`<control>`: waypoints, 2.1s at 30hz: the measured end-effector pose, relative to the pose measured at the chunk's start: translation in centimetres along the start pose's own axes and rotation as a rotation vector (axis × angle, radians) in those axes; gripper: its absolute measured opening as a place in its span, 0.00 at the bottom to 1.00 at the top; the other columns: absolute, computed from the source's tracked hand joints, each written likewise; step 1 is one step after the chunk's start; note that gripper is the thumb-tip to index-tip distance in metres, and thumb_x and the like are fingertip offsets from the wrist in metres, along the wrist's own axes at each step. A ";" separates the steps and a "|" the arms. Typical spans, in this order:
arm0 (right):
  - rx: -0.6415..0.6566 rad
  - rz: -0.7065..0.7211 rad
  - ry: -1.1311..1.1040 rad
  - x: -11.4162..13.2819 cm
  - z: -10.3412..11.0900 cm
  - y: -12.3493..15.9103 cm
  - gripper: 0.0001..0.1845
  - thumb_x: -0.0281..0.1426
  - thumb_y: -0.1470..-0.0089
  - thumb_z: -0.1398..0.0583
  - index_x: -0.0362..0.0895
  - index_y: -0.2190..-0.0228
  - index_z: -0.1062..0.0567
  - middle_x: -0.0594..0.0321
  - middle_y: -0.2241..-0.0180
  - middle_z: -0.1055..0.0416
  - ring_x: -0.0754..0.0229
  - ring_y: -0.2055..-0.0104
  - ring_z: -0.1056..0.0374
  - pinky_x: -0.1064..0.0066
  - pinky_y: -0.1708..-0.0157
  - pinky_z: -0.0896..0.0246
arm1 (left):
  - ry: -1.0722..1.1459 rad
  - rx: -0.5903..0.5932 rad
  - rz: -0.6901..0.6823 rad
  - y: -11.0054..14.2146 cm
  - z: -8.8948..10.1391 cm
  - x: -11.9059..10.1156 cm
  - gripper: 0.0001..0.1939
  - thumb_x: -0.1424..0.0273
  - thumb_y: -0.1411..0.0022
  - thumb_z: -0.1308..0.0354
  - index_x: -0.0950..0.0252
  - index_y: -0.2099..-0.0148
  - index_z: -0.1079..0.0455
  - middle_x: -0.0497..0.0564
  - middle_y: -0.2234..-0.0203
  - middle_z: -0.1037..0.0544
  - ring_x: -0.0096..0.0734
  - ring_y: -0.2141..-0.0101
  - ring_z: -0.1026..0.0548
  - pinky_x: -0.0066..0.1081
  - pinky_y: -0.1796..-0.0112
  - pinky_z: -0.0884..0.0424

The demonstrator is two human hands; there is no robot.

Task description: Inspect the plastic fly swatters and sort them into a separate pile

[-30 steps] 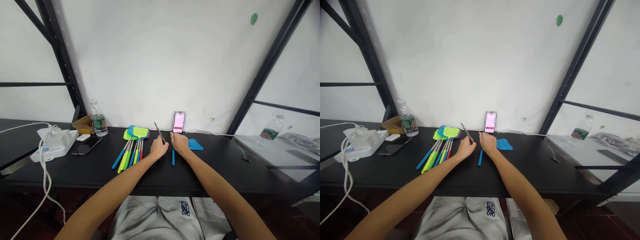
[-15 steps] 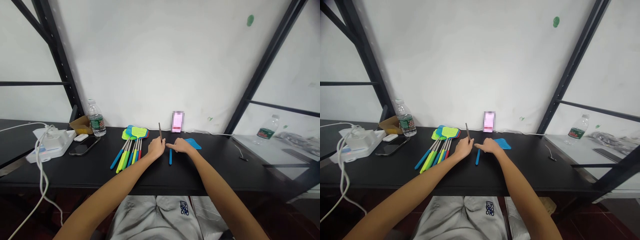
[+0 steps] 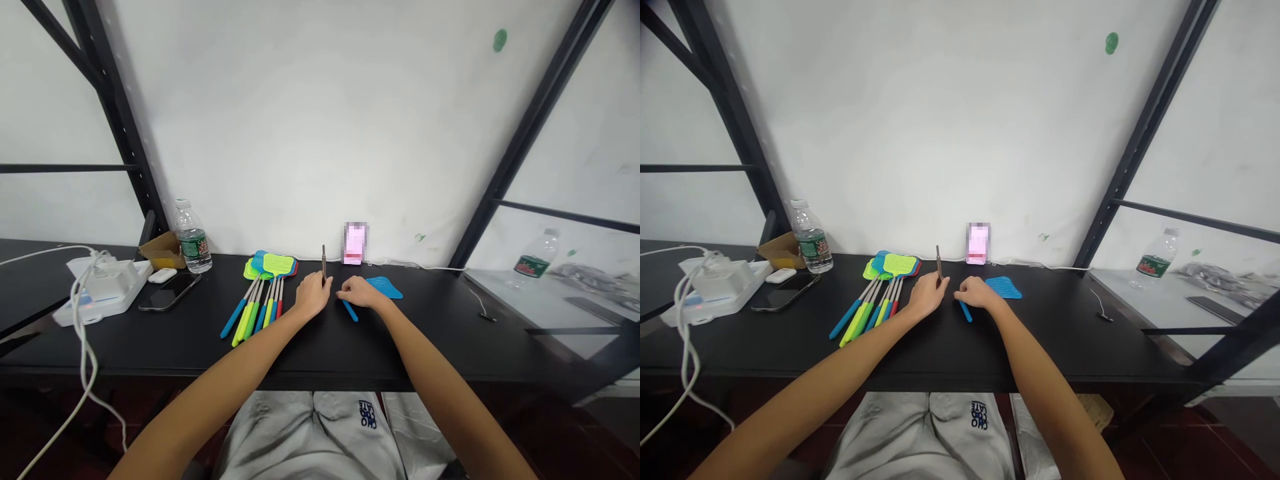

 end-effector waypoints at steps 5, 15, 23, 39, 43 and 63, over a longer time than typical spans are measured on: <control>-0.054 0.103 -0.087 1.2 0.2 0.1 0.12 0.38 0.51 0.40 0.43 0.77 0.28 0.66 0.78 0.32 0.65 0.74 0.39 0.74 0.74 0.49 | 0.155 -0.109 -0.025 -0.4 1.0 0.1 0.20 0.58 0.32 0.58 0.63 0.67 0.33 0.54 0.71 0.24 0.36 0.66 0.26 0.30 0.66 0.38; -0.050 0.194 -0.356 1.8 -0.4 -0.1 0.17 0.45 0.52 0.38 0.43 0.73 0.26 0.71 0.82 0.41 0.68 0.79 0.49 0.75 0.79 0.55 | 0.415 -0.255 0.010 -1.1 1.7 1.7 0.22 0.58 0.32 0.58 0.64 0.70 0.32 0.51 0.77 0.27 0.31 0.73 0.29 0.29 0.69 0.39; -0.125 0.208 -0.457 1.6 0.3 -0.3 0.17 0.45 0.51 0.38 0.43 0.70 0.25 0.68 0.80 0.39 0.67 0.78 0.47 0.75 0.78 0.53 | 0.546 -0.279 0.062 -1.1 2.6 2.0 0.21 0.59 0.34 0.55 0.65 0.72 0.32 0.50 0.78 0.27 0.31 0.73 0.28 0.29 0.68 0.38; -0.150 0.264 -0.497 2.9 0.8 0.1 0.19 0.47 0.48 0.41 0.43 0.66 0.23 0.62 0.71 0.29 0.61 0.68 0.36 0.72 0.69 0.41 | 0.562 -0.152 0.010 -1.4 1.2 1.2 0.23 0.56 0.34 0.56 0.65 0.73 0.31 0.49 0.80 0.27 0.28 0.75 0.29 0.27 0.72 0.37; -0.180 0.222 -0.501 2.9 0.9 0.1 0.22 0.49 0.49 0.41 0.42 0.66 0.24 0.61 0.72 0.30 0.60 0.68 0.35 0.72 0.69 0.40 | 0.548 -0.097 -0.038 -1.2 0.7 0.4 0.21 0.56 0.35 0.55 0.65 0.70 0.32 0.48 0.78 0.26 0.27 0.75 0.29 0.26 0.72 0.38; -0.477 -0.212 -0.350 -3.5 4.2 0.5 0.17 0.41 0.44 0.47 0.42 0.71 0.26 0.56 0.71 0.26 0.58 0.66 0.29 0.69 0.67 0.36 | 0.242 -0.114 -0.166 -0.2 1.4 -1.5 0.18 0.58 0.32 0.58 0.63 0.67 0.34 0.50 0.72 0.26 0.31 0.69 0.29 0.28 0.68 0.38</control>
Point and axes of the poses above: each hand's wrist, its own y-axis away from the middle knuckle, its own z-axis out of the back of the hand, x = y × z, the point moved 10 cm from there along -y, towards the middle knuckle
